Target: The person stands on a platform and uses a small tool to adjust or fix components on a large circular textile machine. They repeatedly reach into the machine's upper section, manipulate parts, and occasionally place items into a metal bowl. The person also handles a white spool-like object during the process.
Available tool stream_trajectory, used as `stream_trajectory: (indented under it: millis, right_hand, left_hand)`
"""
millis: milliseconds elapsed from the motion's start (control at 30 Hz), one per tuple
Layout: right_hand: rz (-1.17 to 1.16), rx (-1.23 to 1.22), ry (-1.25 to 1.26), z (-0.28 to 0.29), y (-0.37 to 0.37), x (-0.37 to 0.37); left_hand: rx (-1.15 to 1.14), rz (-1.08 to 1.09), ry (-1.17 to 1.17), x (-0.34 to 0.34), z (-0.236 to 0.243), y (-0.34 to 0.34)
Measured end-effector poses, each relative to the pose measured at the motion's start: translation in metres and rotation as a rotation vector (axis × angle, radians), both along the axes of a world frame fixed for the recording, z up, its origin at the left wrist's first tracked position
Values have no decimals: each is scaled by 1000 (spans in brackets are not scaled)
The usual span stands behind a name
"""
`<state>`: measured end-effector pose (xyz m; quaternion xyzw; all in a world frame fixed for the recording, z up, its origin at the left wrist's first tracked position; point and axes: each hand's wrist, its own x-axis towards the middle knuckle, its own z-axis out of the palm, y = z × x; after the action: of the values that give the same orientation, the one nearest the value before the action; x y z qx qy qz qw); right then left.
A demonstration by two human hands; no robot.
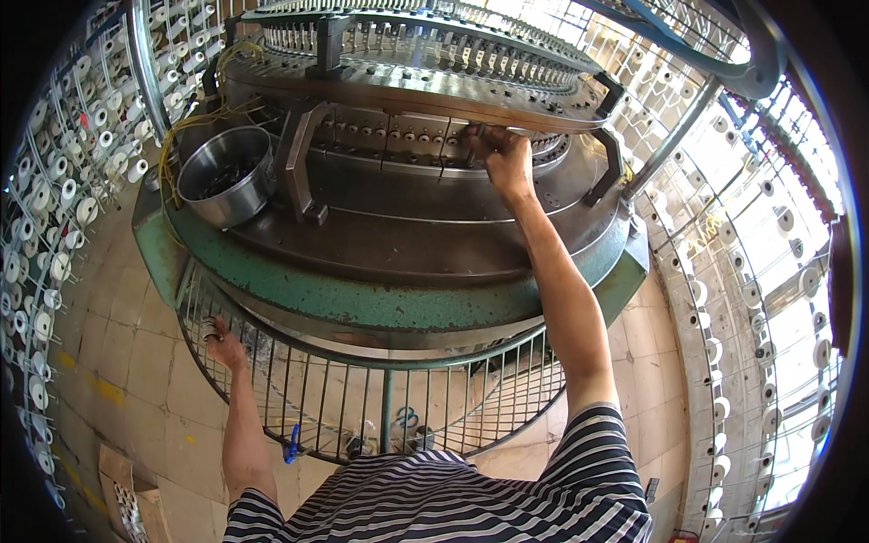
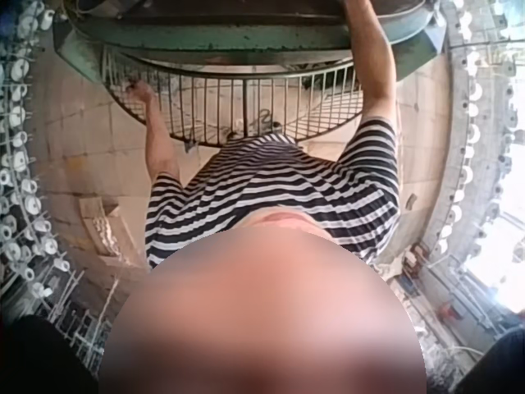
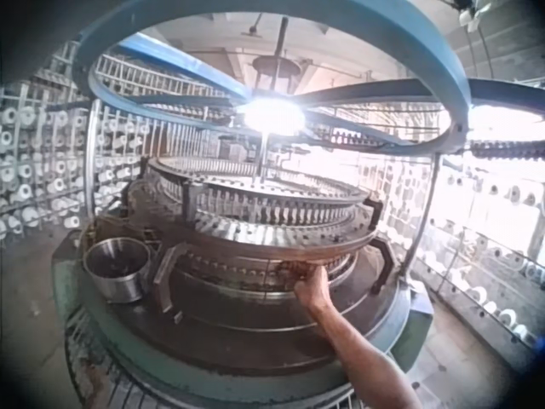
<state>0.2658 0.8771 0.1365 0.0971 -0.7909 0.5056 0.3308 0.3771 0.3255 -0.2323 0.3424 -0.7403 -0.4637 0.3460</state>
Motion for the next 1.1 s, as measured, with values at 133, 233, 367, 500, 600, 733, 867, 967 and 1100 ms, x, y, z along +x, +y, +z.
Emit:
stream_trajectory:
  millis: [133,233,367,500,600,733,867,967,1100]
  right_hand:
    - [-253,196,-81,0,2,0]
    - [-182,130,-17,-2,1,0]
    - [-124,12,-76,-3,0,-2]
    - [-212,109,-99,-2,2,0]
    - [-130,65,-45,-2,1,2]
    - [-139,64,-43,-4,3,-1]
    - [-247,128,-123,-7,5,-8]
    - [-40,-60,-8,-8,2,-9]
    - [-233,106,-40,-3,3,0]
  left_hand:
    - [-26,9,-17,0,2,4]
    - [-12,18,190,-2,-2,7]
    - [-56,10,64,-3,-8,-1]
    - [-73,19,87,-4,-6,0]
    - [-59,21,124,-2,-2,5]
    - [67,10,115,-2,0,6]
    - [-5,12,104,-4,-7,1]
    - [-15,3,135,-5,-10,-1]
    - [43,12,47,-2,-4,2]
